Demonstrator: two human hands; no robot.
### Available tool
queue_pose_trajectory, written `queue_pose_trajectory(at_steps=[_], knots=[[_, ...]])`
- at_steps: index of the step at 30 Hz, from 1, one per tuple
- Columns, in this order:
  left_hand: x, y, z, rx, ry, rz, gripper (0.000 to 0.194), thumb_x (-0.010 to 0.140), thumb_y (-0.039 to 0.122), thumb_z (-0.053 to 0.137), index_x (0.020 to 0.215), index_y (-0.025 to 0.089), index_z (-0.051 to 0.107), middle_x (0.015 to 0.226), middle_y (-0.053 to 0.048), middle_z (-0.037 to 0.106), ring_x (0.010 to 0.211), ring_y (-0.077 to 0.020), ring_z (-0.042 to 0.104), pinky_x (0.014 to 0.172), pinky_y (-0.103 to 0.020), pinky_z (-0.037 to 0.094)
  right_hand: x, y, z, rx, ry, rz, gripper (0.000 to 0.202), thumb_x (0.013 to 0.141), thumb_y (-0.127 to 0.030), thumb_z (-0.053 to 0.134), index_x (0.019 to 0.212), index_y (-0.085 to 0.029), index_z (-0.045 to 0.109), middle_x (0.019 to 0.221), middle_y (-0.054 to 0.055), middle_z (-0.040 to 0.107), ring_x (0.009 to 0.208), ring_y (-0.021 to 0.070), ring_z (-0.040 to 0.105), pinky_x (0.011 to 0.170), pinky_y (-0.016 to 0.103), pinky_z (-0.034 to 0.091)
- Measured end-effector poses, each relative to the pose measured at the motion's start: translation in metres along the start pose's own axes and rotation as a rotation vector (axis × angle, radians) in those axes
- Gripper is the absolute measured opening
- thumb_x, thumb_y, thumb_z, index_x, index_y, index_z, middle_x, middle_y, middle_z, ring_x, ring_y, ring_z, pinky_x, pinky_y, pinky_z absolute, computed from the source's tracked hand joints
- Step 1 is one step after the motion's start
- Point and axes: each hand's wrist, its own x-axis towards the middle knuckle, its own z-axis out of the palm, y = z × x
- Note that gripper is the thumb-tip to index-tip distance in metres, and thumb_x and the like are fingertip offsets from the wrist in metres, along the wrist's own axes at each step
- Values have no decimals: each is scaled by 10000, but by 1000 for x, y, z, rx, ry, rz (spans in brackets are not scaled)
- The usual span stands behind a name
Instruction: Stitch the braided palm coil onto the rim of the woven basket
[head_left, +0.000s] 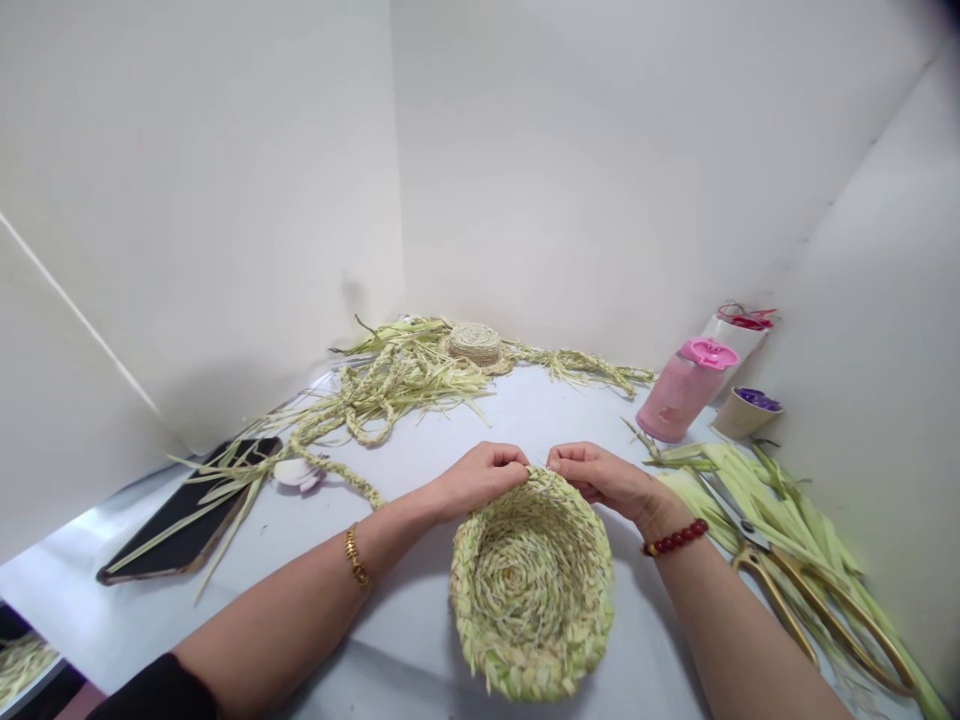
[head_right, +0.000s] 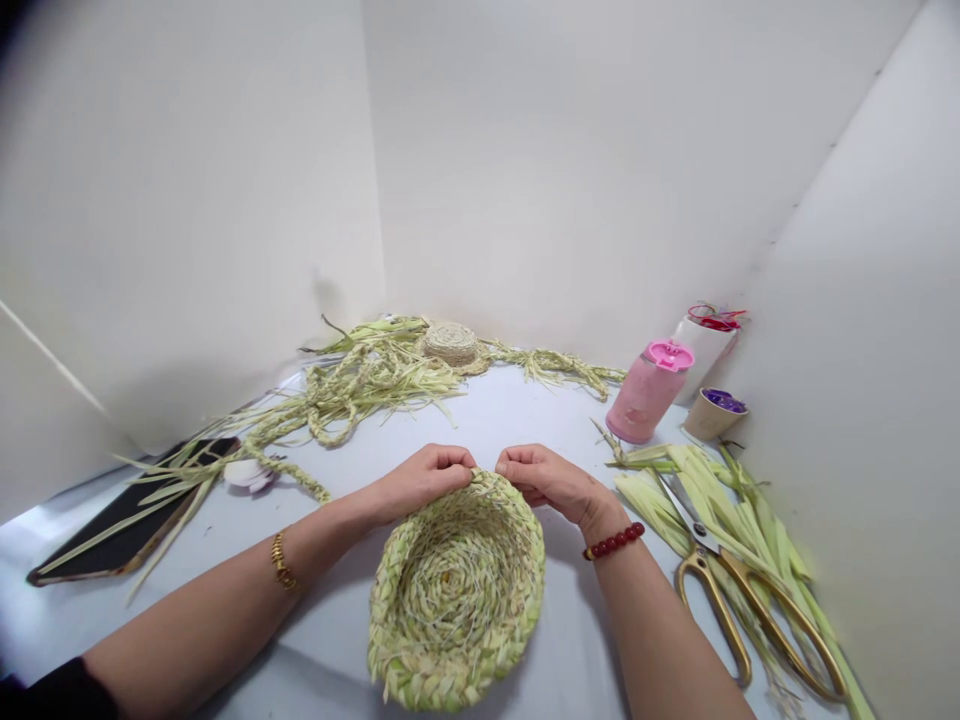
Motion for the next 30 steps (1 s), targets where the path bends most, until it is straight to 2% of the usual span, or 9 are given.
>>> queue_pose_trajectory(at_steps=[4, 7, 11, 17, 30], knots=[[1, -3, 2, -10, 14, 56, 268, 782, 377, 437, 636, 153, 441, 606, 40, 317, 586, -97, 292, 541, -217, 259, 12, 8, -5, 150, 286, -115, 240, 692, -269, 590, 586, -183, 393, 493, -94, 254, 436, 45, 164, 413, 199, 109], [2, -4, 2, -11, 11, 49, 287, 792, 394, 435, 630, 158, 419, 606, 42, 292, 583, -96, 275, 530, -216, 245, 21, 16, -12, 200, 460, -157, 236, 673, -253, 532, 555, -201, 335, 465, -107, 197, 408, 43, 136, 390, 198, 98], [2, -5, 3, 0, 4, 34, 294, 797, 399, 430, 626, 161, 409, 604, 42, 273, 578, -97, 263, 519, -217, 229, 28, 23, -19, 227, 626, -190, 199, 636, -239, 528, 557, -206, 348, 438, -120, 187, 380, 34, 130, 369, 191, 81], [2, -6, 3, 28, 21, 74, 297, 803, 391, 425, 613, 166, 388, 601, 45, 237, 574, -94, 229, 516, -224, 208, 31, 27, -20, 232, 724, -209, 186, 605, -221, 539, 559, -206, 359, 422, -125, 212, 361, 21, 155, 353, 172, 96], [2, -5, 3, 63, 25, 82, 291, 797, 391, 431, 619, 160, 416, 605, 47, 261, 580, -90, 247, 527, -220, 216, 35, 33, -26, 122, 740, -128, 154, 604, -252, 516, 575, -212, 370, 421, -117, 220, 376, 39, 151, 371, 200, 97]])
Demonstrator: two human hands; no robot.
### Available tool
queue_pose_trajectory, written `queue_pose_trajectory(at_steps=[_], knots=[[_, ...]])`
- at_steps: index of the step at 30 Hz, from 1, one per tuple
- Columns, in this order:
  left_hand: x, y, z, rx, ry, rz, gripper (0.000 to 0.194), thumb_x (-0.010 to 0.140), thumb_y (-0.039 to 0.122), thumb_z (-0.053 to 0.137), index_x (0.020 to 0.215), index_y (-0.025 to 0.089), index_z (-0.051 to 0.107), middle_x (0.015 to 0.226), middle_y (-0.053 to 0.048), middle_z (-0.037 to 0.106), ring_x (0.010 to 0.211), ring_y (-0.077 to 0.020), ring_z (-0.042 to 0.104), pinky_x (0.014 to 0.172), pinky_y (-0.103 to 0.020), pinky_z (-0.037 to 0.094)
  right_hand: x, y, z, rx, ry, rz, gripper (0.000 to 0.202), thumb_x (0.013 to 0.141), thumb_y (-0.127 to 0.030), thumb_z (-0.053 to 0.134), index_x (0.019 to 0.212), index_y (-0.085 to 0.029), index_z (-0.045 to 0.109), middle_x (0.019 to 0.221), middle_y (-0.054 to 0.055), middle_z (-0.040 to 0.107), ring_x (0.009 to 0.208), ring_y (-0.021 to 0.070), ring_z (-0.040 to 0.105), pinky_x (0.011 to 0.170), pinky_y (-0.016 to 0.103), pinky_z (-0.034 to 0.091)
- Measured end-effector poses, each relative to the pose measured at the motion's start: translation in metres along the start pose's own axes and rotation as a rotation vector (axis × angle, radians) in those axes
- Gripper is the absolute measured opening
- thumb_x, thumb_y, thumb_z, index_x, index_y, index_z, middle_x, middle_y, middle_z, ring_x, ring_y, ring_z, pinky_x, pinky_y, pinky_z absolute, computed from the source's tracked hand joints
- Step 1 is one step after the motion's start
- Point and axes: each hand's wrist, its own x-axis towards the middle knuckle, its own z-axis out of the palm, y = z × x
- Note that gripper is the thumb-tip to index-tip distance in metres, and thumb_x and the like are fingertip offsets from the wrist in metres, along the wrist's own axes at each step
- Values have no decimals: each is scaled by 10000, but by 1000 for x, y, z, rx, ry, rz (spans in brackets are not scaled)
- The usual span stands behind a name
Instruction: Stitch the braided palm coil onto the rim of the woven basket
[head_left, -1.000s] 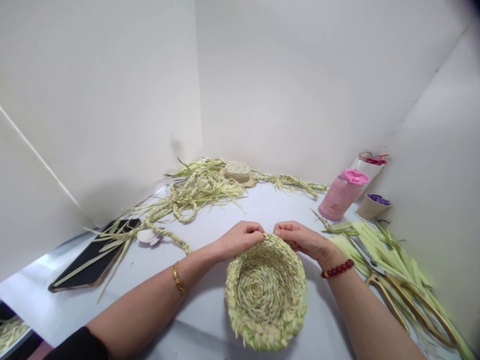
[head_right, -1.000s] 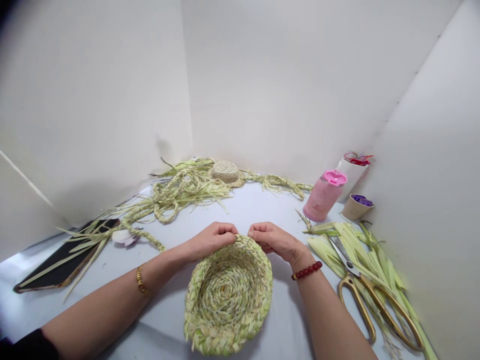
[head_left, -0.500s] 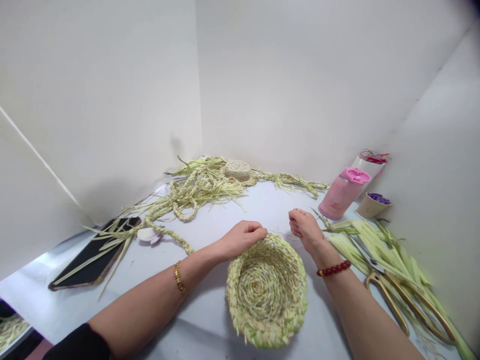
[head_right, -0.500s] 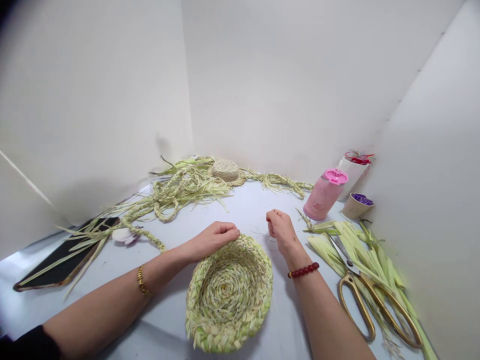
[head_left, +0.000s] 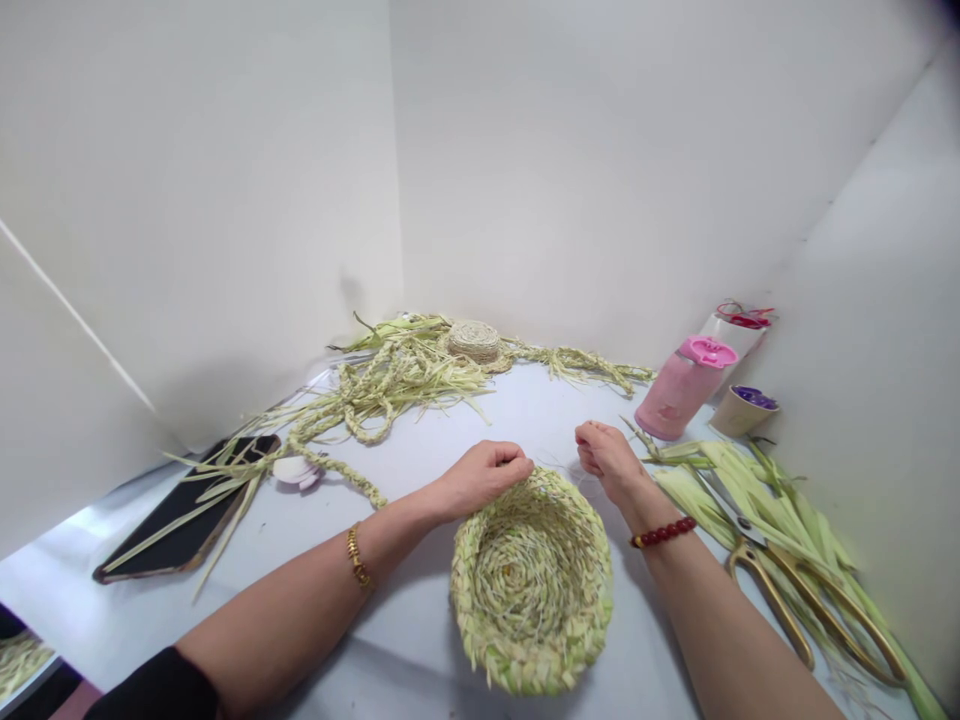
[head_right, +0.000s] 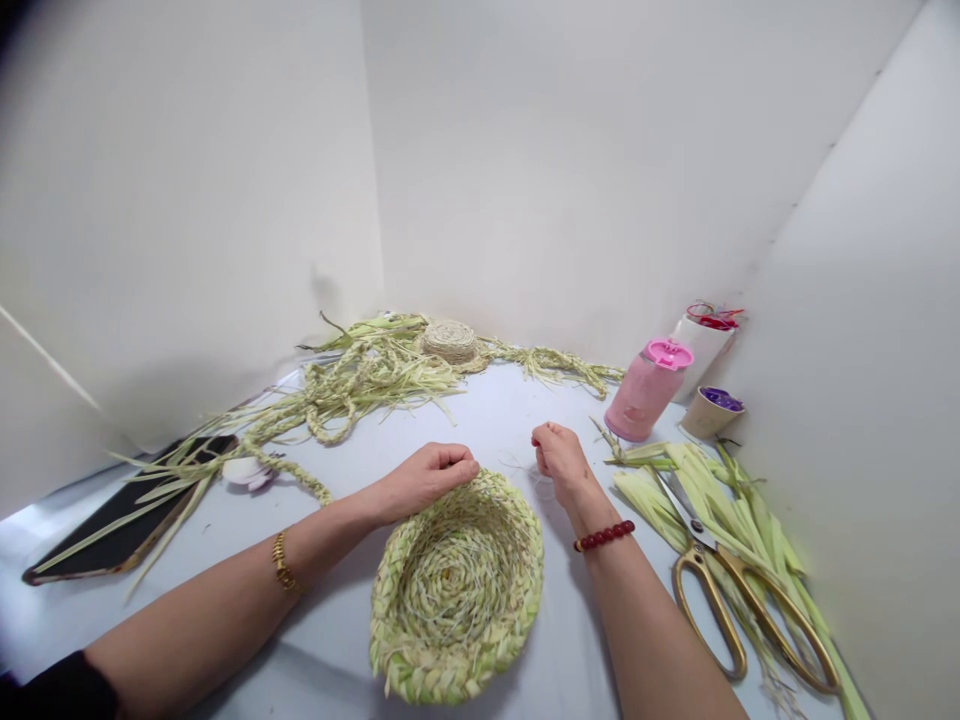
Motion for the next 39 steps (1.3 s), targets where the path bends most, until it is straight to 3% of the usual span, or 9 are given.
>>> queue_pose_trajectory(at_steps=[8, 10, 13, 15, 20, 26, 34, 39], knots=[[1, -3, -3, 2, -2, 20, 314, 804, 424, 429, 632, 161, 424, 601, 49, 271, 571, -91, 251, 528, -221, 228, -21, -25, -2, -210, -56, -56, 266, 678, -413, 619, 723, -163, 541, 451, -93, 318, 420, 58, 232, 414, 215, 137], [2, -4, -4, 7, 3, 18, 324, 802, 433, 431, 624, 163, 414, 594, 50, 268, 566, -91, 251, 527, -221, 230, -31, -34, 1, -277, -194, -46, 318, 711, -470, 607, 726, -157, 556, 458, -91, 301, 434, 59, 221, 426, 218, 139], [3, -5, -7, 15, 34, 14, 337, 794, 444, 446, 617, 158, 422, 587, 49, 282, 567, -92, 266, 525, -220, 235, -43, -38, 9, -351, -512, -24, 358, 717, -494, 624, 661, -160, 507, 512, -79, 308, 483, 60, 231, 455, 217, 156], [4, -5, -10, -8, 51, 9, 347, 785, 458, 462, 623, 152, 447, 583, 48, 307, 564, -91, 281, 524, -217, 248, -48, -34, 16, -315, -594, -51, 391, 712, -488, 639, 621, -171, 430, 548, -73, 308, 514, 62, 236, 474, 215, 165], [2, -3, -27, -113, -1, 5, 362, 800, 484, 438, 733, 142, 535, 627, 23, 433, 561, -93, 364, 515, -211, 313, -52, -21, 21, -221, -496, -101, 405, 743, -500, 611, 638, -187, 375, 562, -72, 300, 520, 68, 235, 484, 214, 183], [-2, -3, -44, -17, -73, -77, 298, 721, 442, 551, 786, 151, 553, 678, 15, 494, 603, -102, 446, 543, -208, 368, -57, -18, 21, -239, -413, -106, 401, 736, -507, 608, 634, -186, 390, 552, -70, 309, 518, 72, 247, 480, 213, 195], [-6, 3, -45, -23, -146, -112, 345, 750, 481, 501, 636, 156, 497, 569, 37, 419, 528, -86, 362, 532, -220, 309, -60, -17, 25, -229, -365, -92, 362, 743, -457, 602, 621, -188, 392, 537, -69, 319, 505, 71, 257, 465, 206, 198], [-9, 6, -43, 9, -148, -153, 314, 734, 474, 516, 669, 167, 509, 607, 28, 443, 561, -105, 389, 530, -227, 327, -60, -17, 25, -247, -327, -121, 364, 749, -443, 598, 610, -186, 382, 540, -69, 307, 511, 70, 249, 467, 204, 201]])
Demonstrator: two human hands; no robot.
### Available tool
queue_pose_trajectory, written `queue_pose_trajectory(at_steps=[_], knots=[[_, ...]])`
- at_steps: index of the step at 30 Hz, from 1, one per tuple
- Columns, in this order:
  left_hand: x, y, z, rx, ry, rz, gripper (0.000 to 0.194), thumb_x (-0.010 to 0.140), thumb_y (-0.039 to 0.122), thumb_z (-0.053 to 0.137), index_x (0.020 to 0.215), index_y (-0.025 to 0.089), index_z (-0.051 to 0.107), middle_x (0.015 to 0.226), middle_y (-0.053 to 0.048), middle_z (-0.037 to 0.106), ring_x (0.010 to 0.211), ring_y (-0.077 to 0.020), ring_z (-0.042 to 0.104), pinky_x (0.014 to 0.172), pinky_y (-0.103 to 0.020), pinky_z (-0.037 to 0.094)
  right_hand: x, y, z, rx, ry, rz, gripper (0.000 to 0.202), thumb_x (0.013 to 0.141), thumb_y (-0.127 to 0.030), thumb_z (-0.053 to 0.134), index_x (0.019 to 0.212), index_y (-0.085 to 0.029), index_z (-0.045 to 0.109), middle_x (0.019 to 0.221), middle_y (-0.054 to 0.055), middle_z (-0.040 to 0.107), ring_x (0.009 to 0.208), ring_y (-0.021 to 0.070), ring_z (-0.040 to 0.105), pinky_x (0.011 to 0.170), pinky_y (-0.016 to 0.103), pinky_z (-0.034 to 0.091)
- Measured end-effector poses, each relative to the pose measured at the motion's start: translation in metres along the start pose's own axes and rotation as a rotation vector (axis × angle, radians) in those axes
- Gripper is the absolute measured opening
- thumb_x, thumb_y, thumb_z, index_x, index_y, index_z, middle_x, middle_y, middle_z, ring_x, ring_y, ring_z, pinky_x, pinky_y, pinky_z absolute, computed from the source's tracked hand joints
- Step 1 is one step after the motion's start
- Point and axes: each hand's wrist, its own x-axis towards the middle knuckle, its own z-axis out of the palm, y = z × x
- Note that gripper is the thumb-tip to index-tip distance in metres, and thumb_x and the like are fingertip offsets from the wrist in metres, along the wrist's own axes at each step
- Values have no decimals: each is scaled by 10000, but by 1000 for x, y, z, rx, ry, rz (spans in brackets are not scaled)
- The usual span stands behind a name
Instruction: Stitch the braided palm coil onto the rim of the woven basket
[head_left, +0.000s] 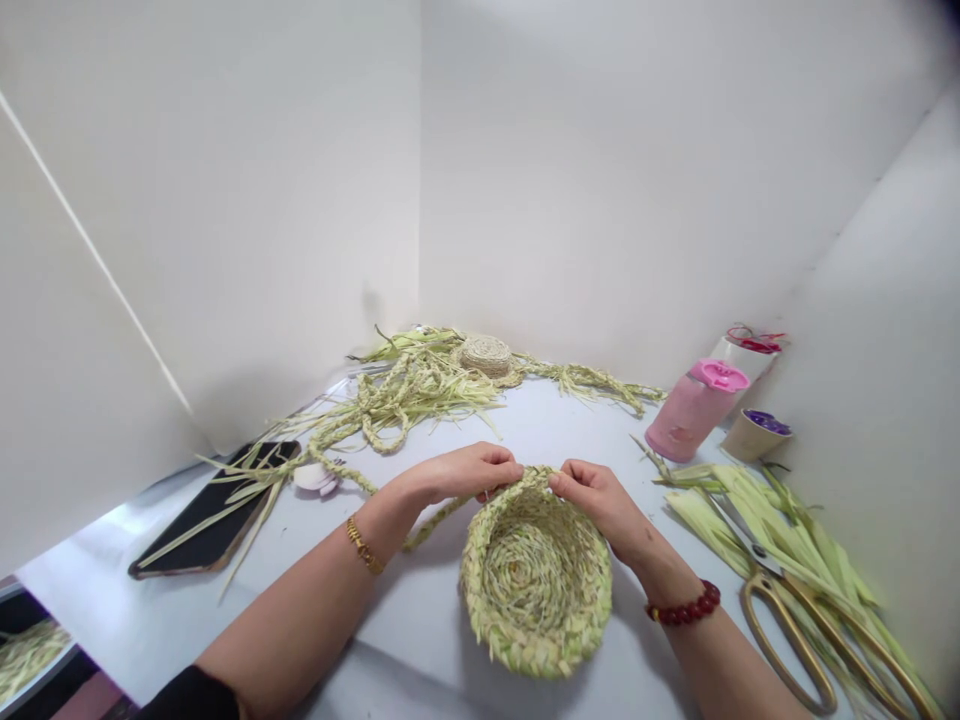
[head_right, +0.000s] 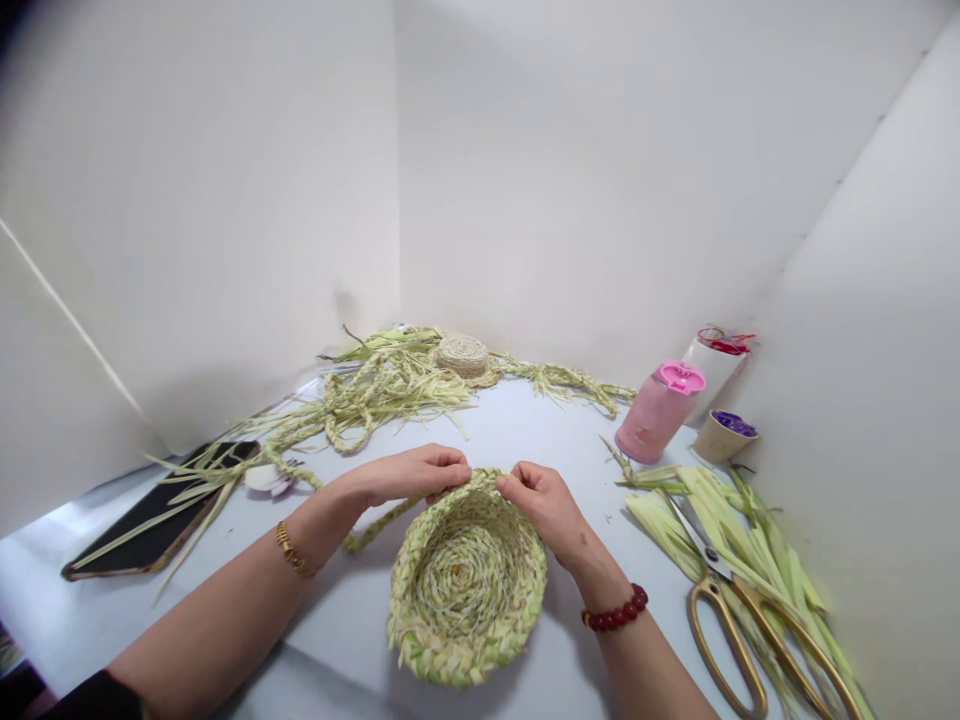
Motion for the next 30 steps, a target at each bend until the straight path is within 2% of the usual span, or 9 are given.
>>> queue_pose_trajectory(at_steps=[5, 8, 10, 15, 19, 21, 25, 27, 30], knots=[[2, 0, 4, 5, 7, 26, 285, 739, 452, 507, 717, 168, 503, 624, 41, 395, 567, -100, 348, 526, -221, 307, 1, -2, 3, -23, 59, -22, 374, 747, -470, 591, 605, -188, 391, 532, -69, 317, 509, 76, 264, 468, 208, 218], [5, -1, 8, 77, 122, 60, 300, 765, 464, 467, 717, 168, 480, 627, 43, 378, 573, -101, 324, 521, -221, 279, 3, -3, 4, -50, 99, -30, 386, 746, -487, 583, 594, -189, 390, 526, -67, 324, 508, 80, 278, 473, 213, 229], [6, -1, 10, 132, 181, 59, 306, 776, 464, 447, 709, 167, 470, 641, 36, 393, 596, -109, 341, 536, -222, 287, 4, -4, 1, -109, 114, -33, 360, 757, -492, 564, 620, -184, 438, 547, -55, 381, 525, 91, 328, 490, 217, 259], [7, -1, 16, 195, 232, 56, 284, 796, 430, 417, 734, 162, 490, 662, 23, 424, 627, -122, 374, 554, -227, 305, -1, -14, -10, -319, 335, -59, 229, 821, -342, 417, 836, -188, 585, 683, 0, 546, 617, 141, 472, 567, 244, 350], [9, -4, 17, 204, 236, 79, 269, 801, 413, 407, 759, 163, 498, 681, 21, 442, 651, -128, 396, 578, -229, 331, -12, -31, 2, -252, 302, -116, 256, 828, -277, 376, 1003, -213, 552, 725, 10, 606, 539, 138, 499, 530, 251, 370], [10, -5, 17, 208, 231, 93, 261, 805, 406, 402, 754, 164, 488, 692, 23, 448, 666, -128, 402, 597, -229, 339, -17, -36, 12, -314, 312, -146, 187, 833, -263, 387, 929, -219, 542, 736, 13, 617, 565, 143, 519, 554, 256, 374], [11, -7, 16, 205, 215, 107, 238, 813, 382, 396, 773, 165, 485, 713, 23, 462, 683, -129, 409, 621, -232, 344, -18, -32, 24, -742, 361, -321, 157, 821, -195, 422, 724, -200, 545, 775, 49, 599, 766, 190, 511, 693, 290, 350], [11, -6, 16, 204, 214, 110, 223, 810, 367, 399, 774, 165, 485, 718, 22, 467, 687, -130, 412, 627, -234, 346, -17, -27, 25, -875, 351, -319, 149, 807, -158, 432, 712, -193, 541, 747, 48, 588, 771, 191, 495, 689, 287, 327], [10, -5, 17, 210, 220, 114, 214, 806, 357, 398, 774, 165, 488, 725, 18, 477, 693, -132, 420, 631, -235, 349, -16, -24, 26, -949, 328, -249, 141, 798, -145, 452, 692, -194, 533, 672, 26, 568, 697, 172, 483, 623, 270, 289]])
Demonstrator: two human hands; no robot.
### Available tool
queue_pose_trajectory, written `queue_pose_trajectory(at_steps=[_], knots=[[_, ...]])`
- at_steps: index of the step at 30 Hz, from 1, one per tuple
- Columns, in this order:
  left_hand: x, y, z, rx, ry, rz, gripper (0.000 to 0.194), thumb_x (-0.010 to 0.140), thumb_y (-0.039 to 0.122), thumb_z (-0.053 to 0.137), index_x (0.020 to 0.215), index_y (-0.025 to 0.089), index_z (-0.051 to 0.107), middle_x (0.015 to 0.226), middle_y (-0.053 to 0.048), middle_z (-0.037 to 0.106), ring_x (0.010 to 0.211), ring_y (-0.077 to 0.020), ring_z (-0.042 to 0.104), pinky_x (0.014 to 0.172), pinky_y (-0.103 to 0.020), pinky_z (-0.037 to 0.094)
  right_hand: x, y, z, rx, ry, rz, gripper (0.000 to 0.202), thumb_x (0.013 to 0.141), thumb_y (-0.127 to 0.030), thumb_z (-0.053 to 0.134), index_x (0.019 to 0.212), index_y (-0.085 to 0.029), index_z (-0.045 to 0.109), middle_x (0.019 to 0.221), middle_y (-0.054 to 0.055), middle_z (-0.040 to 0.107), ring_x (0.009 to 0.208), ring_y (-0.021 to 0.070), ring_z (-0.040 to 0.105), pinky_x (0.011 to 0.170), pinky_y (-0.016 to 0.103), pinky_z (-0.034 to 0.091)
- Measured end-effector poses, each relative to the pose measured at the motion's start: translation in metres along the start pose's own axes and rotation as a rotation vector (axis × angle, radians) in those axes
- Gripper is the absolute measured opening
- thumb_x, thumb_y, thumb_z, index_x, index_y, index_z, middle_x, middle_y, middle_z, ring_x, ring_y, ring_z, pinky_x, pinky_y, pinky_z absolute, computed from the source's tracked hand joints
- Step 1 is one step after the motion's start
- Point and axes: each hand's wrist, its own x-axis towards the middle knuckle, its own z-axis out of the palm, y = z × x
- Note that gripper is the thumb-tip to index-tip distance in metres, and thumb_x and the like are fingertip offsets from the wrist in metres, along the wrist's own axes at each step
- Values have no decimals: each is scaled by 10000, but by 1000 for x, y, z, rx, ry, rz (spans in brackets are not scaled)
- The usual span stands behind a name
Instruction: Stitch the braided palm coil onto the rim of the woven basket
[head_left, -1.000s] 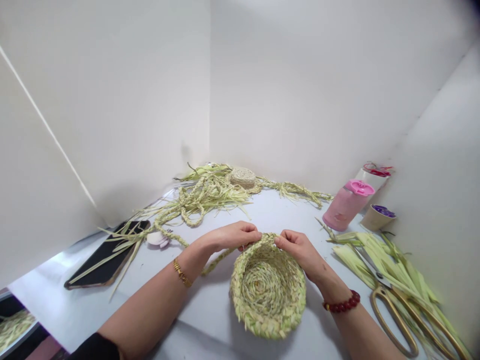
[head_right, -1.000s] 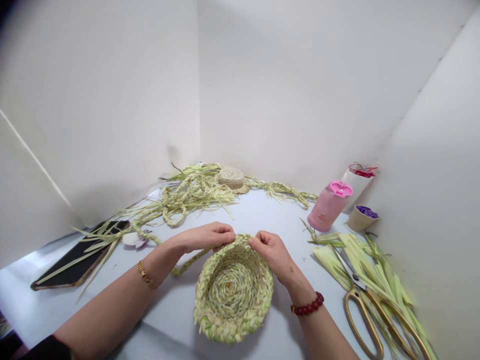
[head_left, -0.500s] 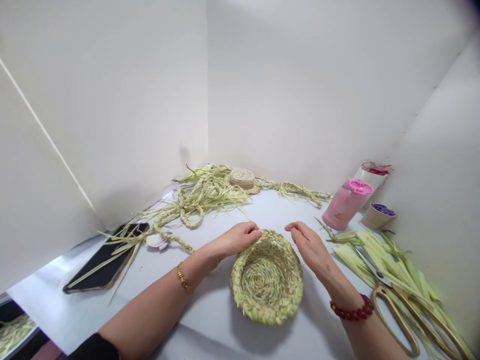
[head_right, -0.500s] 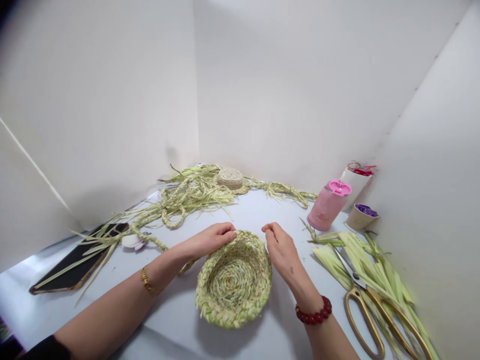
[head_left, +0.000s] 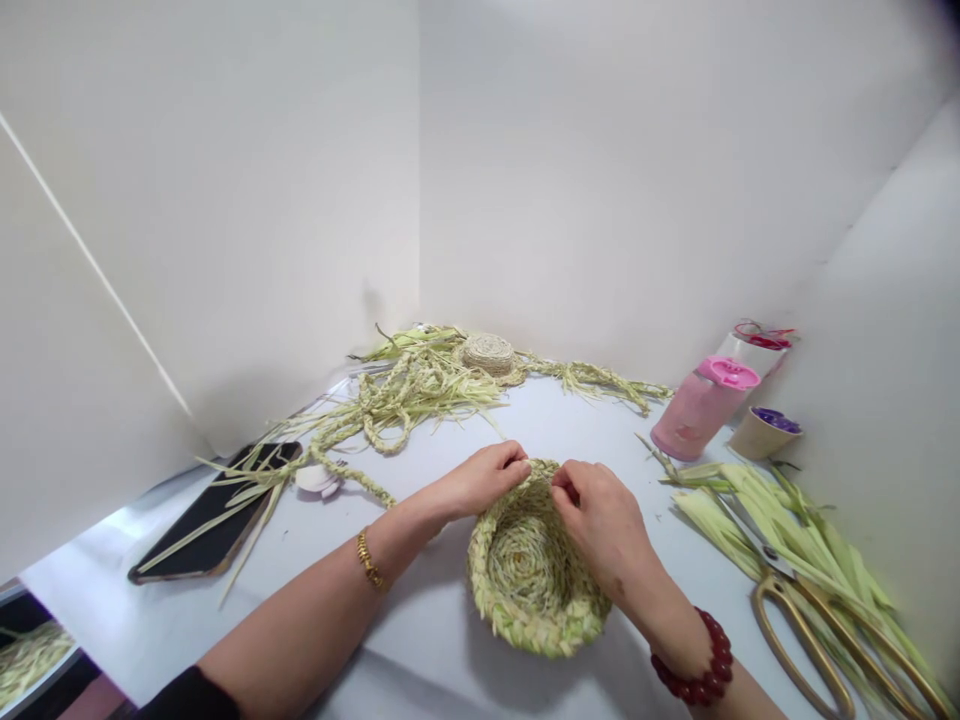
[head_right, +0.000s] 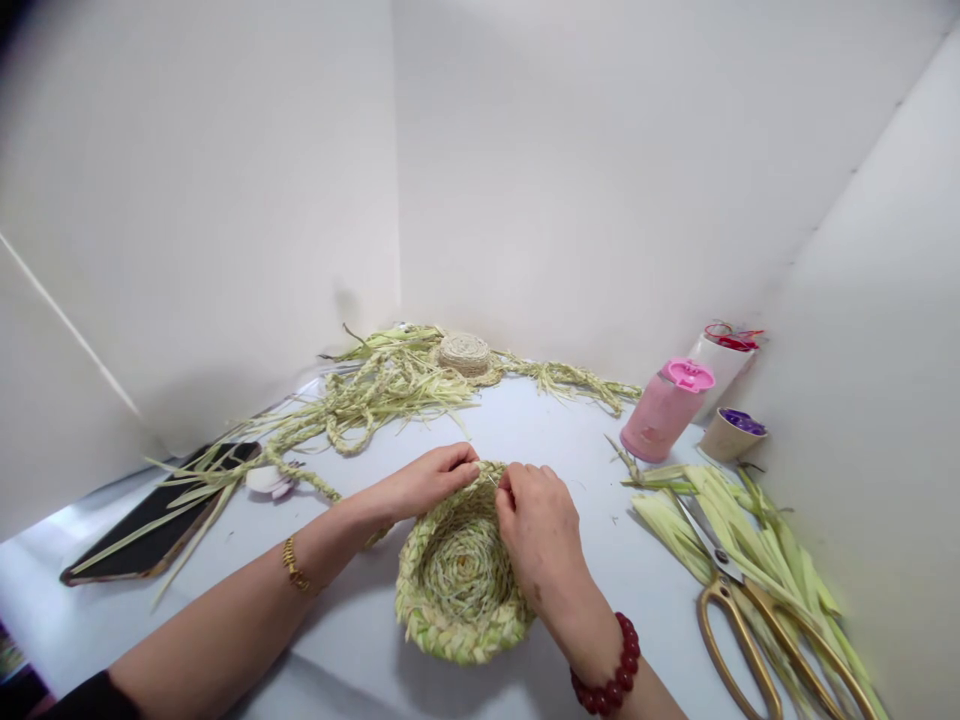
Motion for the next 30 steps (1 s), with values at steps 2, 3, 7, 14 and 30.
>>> queue_pose_trajectory(at_steps=[2, 3, 7, 14, 30], knots=[[0, 1, 0, 7, 4, 1, 214, 803, 356, 396, 776, 165, 489, 726, 16, 480, 694, -133, 421, 628, -234, 350, -1, -2, -1, -23, -11, 8, 153, 802, -160, 462, 673, -197, 536, 644, 19, 562, 662, 165, 472, 600, 268, 265], [0, 1, 0, 9, 4, 3, 215, 803, 356, 396, 778, 164, 490, 727, 15, 482, 696, -133, 422, 629, -233, 351, -1, -4, -2, -29, -10, 4, 158, 804, -165, 466, 667, -197, 539, 637, 18, 563, 650, 163, 466, 595, 269, 257], [1, -1, 1, -1, 4, 15, 217, 807, 354, 397, 782, 164, 498, 740, 14, 497, 710, -134, 431, 641, -232, 354, -1, -9, -3, -61, -11, -23, 170, 799, -157, 473, 646, -199, 535, 633, 18, 573, 637, 164, 458, 597, 274, 240], [1, -2, 2, 6, 20, 20, 207, 807, 349, 410, 768, 164, 494, 727, 17, 498, 703, -132, 429, 635, -229, 347, -2, -11, -4, -88, -29, -19, 182, 801, -147, 464, 634, -195, 519, 621, 22, 571, 620, 158, 451, 589, 270, 224], [4, -7, 3, -75, 4, -6, 217, 776, 350, 450, 744, 149, 525, 670, 28, 450, 639, -114, 386, 571, -211, 318, -6, -21, 3, -176, -25, 29, 168, 851, -121, 430, 762, -189, 555, 691, 31, 601, 678, 193, 519, 659, 293, 257]])
